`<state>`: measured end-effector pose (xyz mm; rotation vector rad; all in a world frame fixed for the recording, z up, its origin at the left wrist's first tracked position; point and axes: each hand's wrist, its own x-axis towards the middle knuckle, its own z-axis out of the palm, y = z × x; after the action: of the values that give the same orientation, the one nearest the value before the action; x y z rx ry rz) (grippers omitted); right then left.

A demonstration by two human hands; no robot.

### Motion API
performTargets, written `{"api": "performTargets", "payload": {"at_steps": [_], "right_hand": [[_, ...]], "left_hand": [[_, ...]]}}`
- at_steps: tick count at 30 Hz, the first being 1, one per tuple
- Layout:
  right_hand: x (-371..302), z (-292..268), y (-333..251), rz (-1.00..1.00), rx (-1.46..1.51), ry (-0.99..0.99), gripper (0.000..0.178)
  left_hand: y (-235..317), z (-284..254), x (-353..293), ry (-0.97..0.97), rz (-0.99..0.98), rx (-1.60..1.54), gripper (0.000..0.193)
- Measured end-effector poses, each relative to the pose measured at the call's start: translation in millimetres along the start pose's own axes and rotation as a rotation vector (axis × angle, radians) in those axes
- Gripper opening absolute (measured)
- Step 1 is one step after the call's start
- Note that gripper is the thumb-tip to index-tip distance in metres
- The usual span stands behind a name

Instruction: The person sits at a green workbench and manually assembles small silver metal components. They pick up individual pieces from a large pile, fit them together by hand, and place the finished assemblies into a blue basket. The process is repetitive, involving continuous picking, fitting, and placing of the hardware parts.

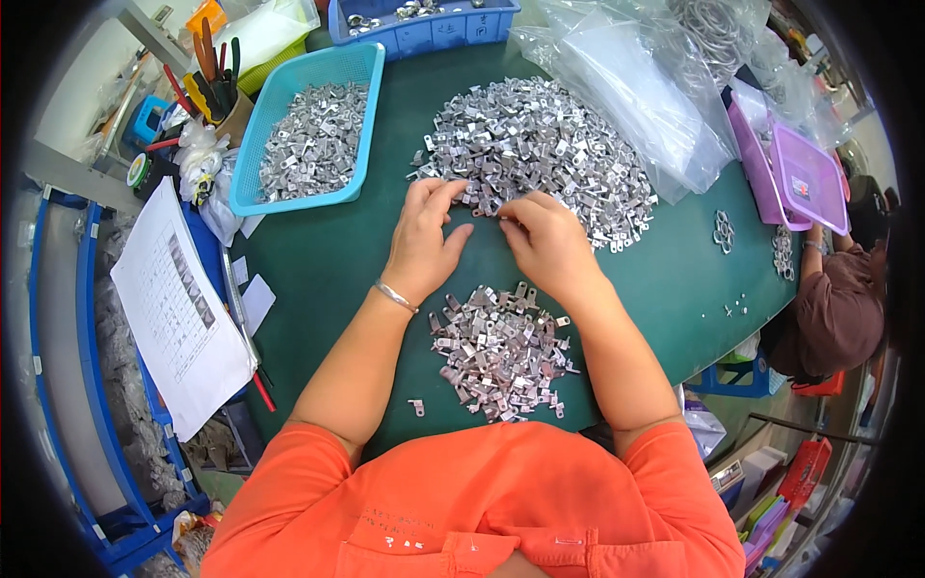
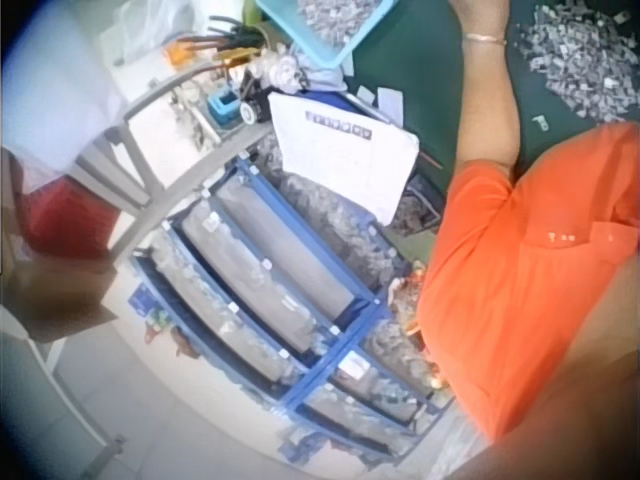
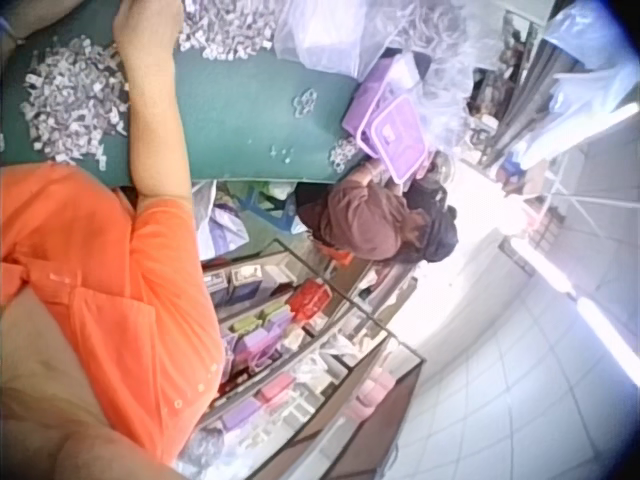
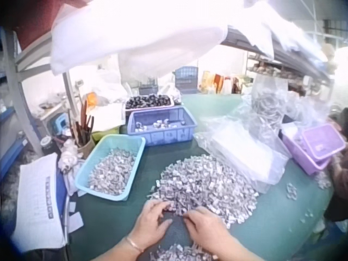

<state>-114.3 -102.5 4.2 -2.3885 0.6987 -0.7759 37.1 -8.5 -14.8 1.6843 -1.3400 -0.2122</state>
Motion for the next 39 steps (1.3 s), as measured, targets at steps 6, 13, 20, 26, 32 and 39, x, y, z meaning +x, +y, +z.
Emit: {"api": "performTargets", "payload": {"at_steps": [6,13,20,26,32,39], "right_hand": [[12.3,27.5,5.2,-0.13,-0.369,-0.092,0.006],[-5.3,10.8,-7.6,0.002,-0.122,-0.051,0.005],[-10.3,15.4,-2.2,0.012,-0.136,-0.138,0.012],[-17.7,13.8,0.7,-0.059,-0.186,-0.115,0.016],[-18.2,14.0,-1.1,-0.033,-0.12,-0.137,0.019],[-14.4,5.7,-6.9,0.138,0.139,-0.062,0.027]], "left_hand": [[-17.0,3.6,-0.4,0.019,0.032,0.132,0.021],[-11.4,1.8,-2.7,-0.134,0.003,0.069,0.01],[-10.2,-4.2,-5.8,-0.233,0.01,0.057,0.014],[-8.3,-7.1,-3.4,-0.267,-0.166,-0.047,0.01],[-9.2,-8.1,-2.5,-0.339,-0.349,-0.32,0.009],[-8.5,-13.5,-2.2,-0.448,-0.22,-0.259,0.021]]}}
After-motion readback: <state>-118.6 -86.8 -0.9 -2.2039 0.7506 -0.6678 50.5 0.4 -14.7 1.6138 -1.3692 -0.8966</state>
